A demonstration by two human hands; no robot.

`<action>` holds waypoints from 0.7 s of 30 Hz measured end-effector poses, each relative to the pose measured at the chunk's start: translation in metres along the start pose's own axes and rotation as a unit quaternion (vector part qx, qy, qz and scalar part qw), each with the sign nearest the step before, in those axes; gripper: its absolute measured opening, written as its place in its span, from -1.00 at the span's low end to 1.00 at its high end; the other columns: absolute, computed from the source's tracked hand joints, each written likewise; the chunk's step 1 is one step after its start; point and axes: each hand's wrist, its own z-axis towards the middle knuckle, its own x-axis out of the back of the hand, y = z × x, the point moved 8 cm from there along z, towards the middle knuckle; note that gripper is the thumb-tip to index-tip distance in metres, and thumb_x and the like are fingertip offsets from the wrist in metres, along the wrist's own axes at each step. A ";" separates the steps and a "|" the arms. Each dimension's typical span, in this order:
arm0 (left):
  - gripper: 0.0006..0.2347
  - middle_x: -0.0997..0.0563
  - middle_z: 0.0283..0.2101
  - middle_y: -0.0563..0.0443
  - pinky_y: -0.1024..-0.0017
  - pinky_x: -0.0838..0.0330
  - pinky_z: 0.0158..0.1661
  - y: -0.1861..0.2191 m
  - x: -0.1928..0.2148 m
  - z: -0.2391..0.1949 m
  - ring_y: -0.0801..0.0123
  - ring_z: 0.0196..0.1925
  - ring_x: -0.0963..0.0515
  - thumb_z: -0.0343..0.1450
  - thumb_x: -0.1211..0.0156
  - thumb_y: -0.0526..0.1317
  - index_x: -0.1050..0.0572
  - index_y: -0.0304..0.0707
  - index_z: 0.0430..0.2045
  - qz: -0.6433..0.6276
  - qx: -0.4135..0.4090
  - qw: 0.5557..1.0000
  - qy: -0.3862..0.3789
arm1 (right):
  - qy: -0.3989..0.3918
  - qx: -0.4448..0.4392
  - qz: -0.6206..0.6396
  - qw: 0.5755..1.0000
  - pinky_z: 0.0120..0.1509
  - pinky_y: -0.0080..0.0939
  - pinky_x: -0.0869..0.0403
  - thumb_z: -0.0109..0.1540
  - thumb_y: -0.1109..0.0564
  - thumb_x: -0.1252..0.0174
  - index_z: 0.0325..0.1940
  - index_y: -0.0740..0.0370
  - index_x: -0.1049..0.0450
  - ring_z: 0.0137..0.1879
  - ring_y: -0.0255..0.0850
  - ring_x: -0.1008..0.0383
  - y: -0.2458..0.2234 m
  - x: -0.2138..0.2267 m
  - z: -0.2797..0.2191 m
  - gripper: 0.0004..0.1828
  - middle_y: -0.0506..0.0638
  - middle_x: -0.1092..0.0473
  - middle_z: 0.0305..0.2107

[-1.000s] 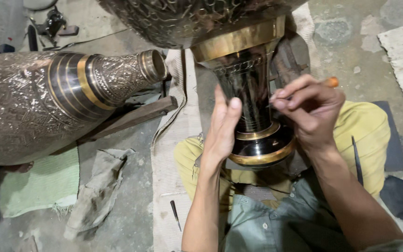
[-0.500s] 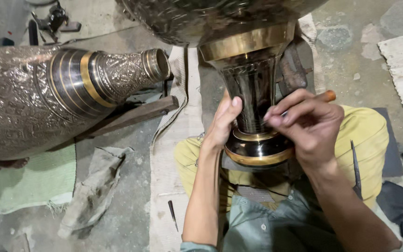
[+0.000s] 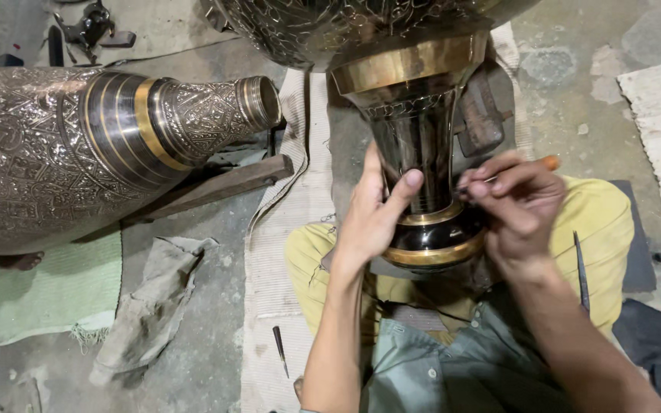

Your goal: The person sits on the floor and uses a small hand tool to engrave a decorative pattern onto the neck of a dark metal vase. The person holds the vase steady with one hand while carefully carving lines with the other.

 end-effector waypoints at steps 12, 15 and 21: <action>-0.35 -0.36 0.40 -0.14 0.34 -0.11 0.47 -0.044 0.001 0.011 0.26 0.45 -0.31 0.58 -0.10 0.07 -0.16 -0.47 0.46 -0.245 -0.042 0.963 -0.102 | -0.085 -0.018 -0.040 0.995 0.04 -0.20 -0.66 0.20 0.55 -0.22 -0.34 0.32 -0.49 -0.17 -0.14 -0.62 -0.013 -0.040 0.000 -0.78 0.12 -0.48 -0.28; -0.36 -0.39 0.38 -0.16 0.35 -0.13 0.44 -0.045 0.002 0.009 0.25 0.42 -0.33 0.56 -0.09 0.07 -0.15 -0.43 0.45 -0.236 -0.029 0.967 -0.097 | -0.130 0.056 -0.121 0.983 -0.10 -0.27 -0.69 0.28 0.49 -0.18 -0.26 0.31 -0.56 -0.20 -0.17 -0.65 -0.033 -0.047 0.025 -0.82 0.14 -0.53 -0.30; -0.21 -0.48 0.25 -0.29 0.26 -0.29 0.30 -0.012 0.005 -0.010 0.10 0.26 -0.48 0.49 -0.13 0.00 0.16 -0.36 0.55 -0.241 -0.014 0.964 -0.109 | -0.242 0.152 -0.364 0.886 0.01 -0.33 -0.66 0.28 0.48 -0.29 -0.23 0.31 -0.59 -0.15 -0.23 -0.63 -0.062 -0.088 0.050 -0.84 0.10 -0.53 -0.26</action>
